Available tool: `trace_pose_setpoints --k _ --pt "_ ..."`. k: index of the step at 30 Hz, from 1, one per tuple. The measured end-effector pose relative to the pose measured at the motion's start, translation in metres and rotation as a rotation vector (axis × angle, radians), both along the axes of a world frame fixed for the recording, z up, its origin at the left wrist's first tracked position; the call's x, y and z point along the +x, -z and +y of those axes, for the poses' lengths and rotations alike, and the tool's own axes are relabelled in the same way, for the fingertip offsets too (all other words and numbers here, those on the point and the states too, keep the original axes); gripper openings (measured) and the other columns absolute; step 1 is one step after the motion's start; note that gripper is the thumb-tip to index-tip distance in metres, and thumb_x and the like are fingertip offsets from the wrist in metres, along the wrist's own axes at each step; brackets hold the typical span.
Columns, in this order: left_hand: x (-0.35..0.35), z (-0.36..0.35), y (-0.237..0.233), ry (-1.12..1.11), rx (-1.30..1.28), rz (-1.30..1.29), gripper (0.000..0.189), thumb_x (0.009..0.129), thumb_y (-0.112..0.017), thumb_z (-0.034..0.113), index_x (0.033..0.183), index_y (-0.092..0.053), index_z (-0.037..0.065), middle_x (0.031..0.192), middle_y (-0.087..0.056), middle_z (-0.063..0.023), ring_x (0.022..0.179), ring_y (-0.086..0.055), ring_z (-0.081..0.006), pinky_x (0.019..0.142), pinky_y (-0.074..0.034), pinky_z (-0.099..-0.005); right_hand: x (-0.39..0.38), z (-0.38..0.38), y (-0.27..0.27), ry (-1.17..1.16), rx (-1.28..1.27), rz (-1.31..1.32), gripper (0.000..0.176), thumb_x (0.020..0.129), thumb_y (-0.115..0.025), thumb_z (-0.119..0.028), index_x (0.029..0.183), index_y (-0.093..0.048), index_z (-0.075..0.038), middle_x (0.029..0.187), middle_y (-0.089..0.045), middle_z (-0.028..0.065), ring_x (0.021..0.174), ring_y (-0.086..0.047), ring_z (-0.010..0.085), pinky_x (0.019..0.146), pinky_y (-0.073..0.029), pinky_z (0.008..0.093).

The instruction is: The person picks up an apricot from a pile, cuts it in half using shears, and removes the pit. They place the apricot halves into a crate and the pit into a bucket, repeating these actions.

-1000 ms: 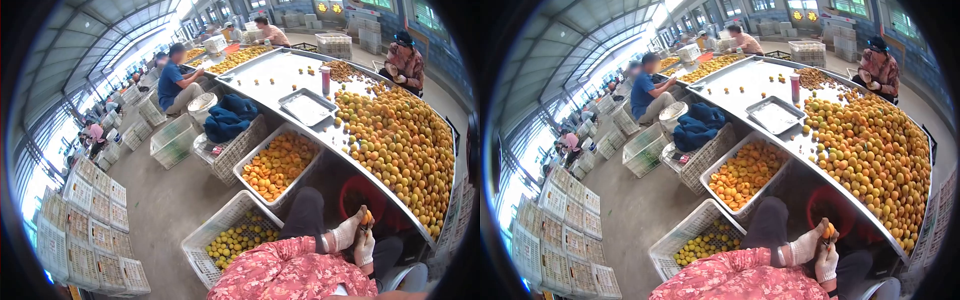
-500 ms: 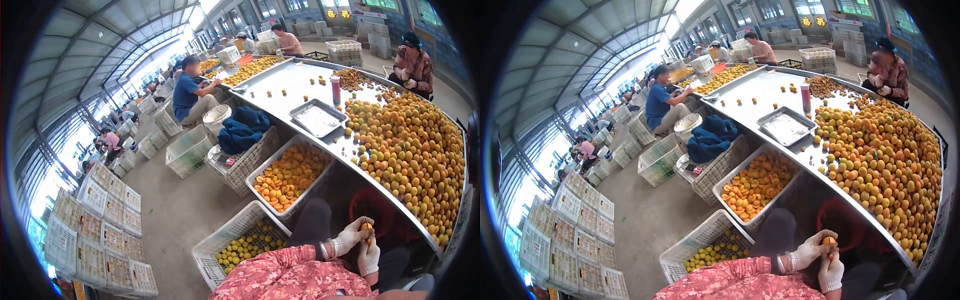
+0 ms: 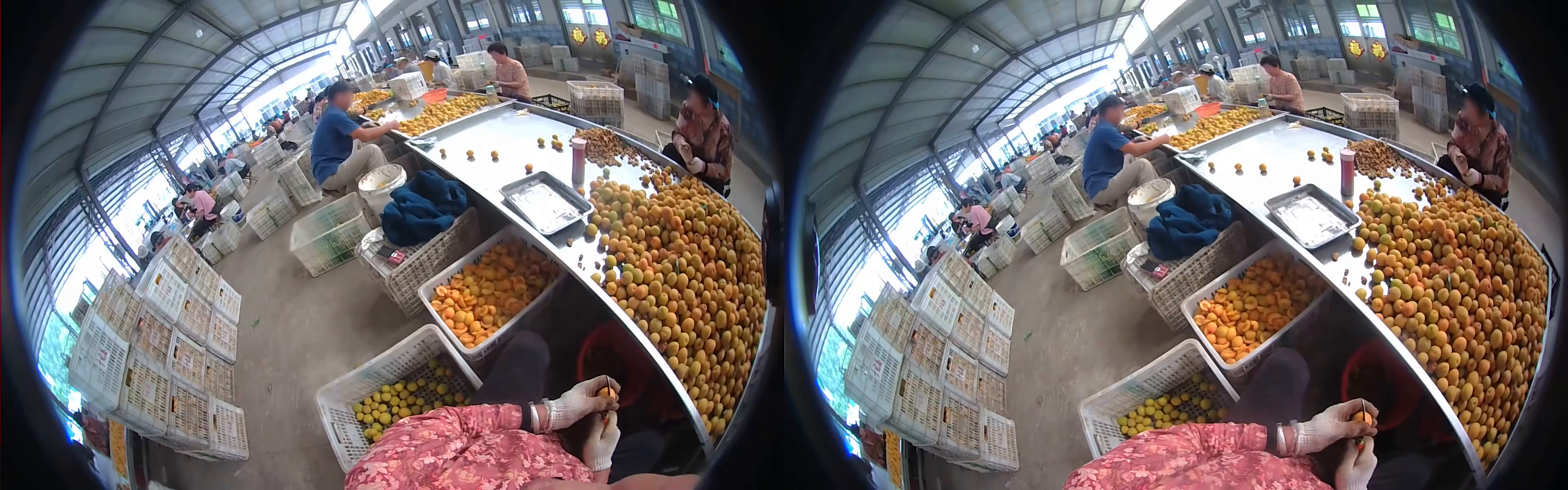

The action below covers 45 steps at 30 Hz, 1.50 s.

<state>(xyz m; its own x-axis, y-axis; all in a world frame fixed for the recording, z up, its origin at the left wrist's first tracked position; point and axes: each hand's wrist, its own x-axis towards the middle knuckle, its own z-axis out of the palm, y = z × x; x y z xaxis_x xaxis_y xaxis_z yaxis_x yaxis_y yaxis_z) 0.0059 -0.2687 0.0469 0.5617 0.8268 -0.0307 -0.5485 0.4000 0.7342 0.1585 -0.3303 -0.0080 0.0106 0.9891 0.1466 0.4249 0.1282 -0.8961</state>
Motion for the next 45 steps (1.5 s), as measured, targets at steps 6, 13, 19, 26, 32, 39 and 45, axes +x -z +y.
trace_pose_setpoints --k 6,13,19,26,32,39,45 --pt "-0.011 -0.003 -0.008 0.097 0.081 -0.004 0.038 0.092 -0.064 0.009 0.127 -0.051 0.005 0.101 -0.059 -0.0019 0.091 -0.060 -0.0097 0.088 -0.050 -0.0249 -0.008 -0.012 -0.042 0.139 0.114 -0.305 0.034 0.097 -0.051 -0.017 0.127 -0.046 -0.003 0.086 -0.065 0.0237 0.080 -0.068 0.0391 0.066 -0.051 0.0417" --pt "-0.017 -0.010 -0.017 0.101 0.213 0.223 0.038 0.090 -0.063 0.007 0.126 -0.052 0.003 0.105 -0.061 -0.0027 0.093 -0.059 -0.0095 0.087 -0.051 -0.0270 -0.019 -0.012 -0.062 -0.060 0.086 -0.028 0.053 0.096 -0.047 -0.010 0.147 -0.032 -0.005 0.127 -0.058 0.0214 0.117 -0.059 0.0280 0.099 -0.044 0.0352" --pt "-0.016 -0.013 -0.002 0.090 0.261 0.184 0.037 0.089 -0.062 0.007 0.124 -0.052 0.001 0.104 -0.062 -0.0043 0.092 -0.061 -0.0119 0.086 -0.051 -0.0289 -0.004 -0.010 -0.026 -0.078 0.009 0.111 0.053 0.095 -0.048 -0.007 0.145 -0.034 -0.001 0.129 -0.058 0.0161 0.117 -0.057 0.0223 0.101 -0.042 0.0322" --pt "-0.014 -0.016 -0.005 0.111 0.210 0.184 0.035 0.087 -0.060 0.003 0.121 -0.054 0.001 0.099 -0.062 -0.0048 0.089 -0.061 -0.0127 0.084 -0.052 -0.0289 -0.002 -0.012 -0.010 -0.091 0.008 0.191 0.052 0.095 -0.048 -0.006 0.145 -0.035 0.000 0.127 -0.059 0.0138 0.115 -0.057 0.0203 0.099 -0.043 0.0309" --pt "-0.010 -0.014 -0.001 0.088 0.100 0.216 0.034 0.084 -0.056 -0.002 0.117 -0.056 0.002 0.097 -0.062 -0.0047 0.087 -0.061 -0.0115 0.076 -0.053 -0.0269 -0.016 -0.014 -0.028 -0.088 -0.005 0.171 0.053 0.094 -0.048 -0.006 0.145 -0.034 -0.001 0.126 -0.059 0.0157 0.115 -0.058 0.0221 0.098 -0.045 0.0317" --pt "-0.008 -0.020 -0.022 -0.027 0.066 0.330 0.035 0.083 -0.052 -0.007 0.115 -0.060 0.002 0.102 -0.064 -0.0086 0.091 -0.063 -0.0162 0.083 -0.054 -0.0295 -0.020 -0.022 -0.052 0.020 -0.014 -0.095 0.066 0.086 -0.055 -0.015 0.146 -0.029 -0.003 0.087 -0.065 0.0276 0.080 -0.067 0.0422 0.068 -0.053 0.0437" --pt "-0.008 -0.018 -0.004 -0.044 0.069 0.287 0.043 0.081 -0.049 -0.010 0.122 -0.057 0.001 0.109 -0.062 -0.0095 0.097 -0.061 -0.0160 0.091 -0.050 -0.0287 -0.023 -0.022 -0.052 0.029 -0.135 -0.004 0.066 0.088 -0.056 -0.010 0.148 -0.029 -0.005 0.096 -0.065 0.0208 0.090 -0.067 0.0311 0.078 -0.052 0.0356"
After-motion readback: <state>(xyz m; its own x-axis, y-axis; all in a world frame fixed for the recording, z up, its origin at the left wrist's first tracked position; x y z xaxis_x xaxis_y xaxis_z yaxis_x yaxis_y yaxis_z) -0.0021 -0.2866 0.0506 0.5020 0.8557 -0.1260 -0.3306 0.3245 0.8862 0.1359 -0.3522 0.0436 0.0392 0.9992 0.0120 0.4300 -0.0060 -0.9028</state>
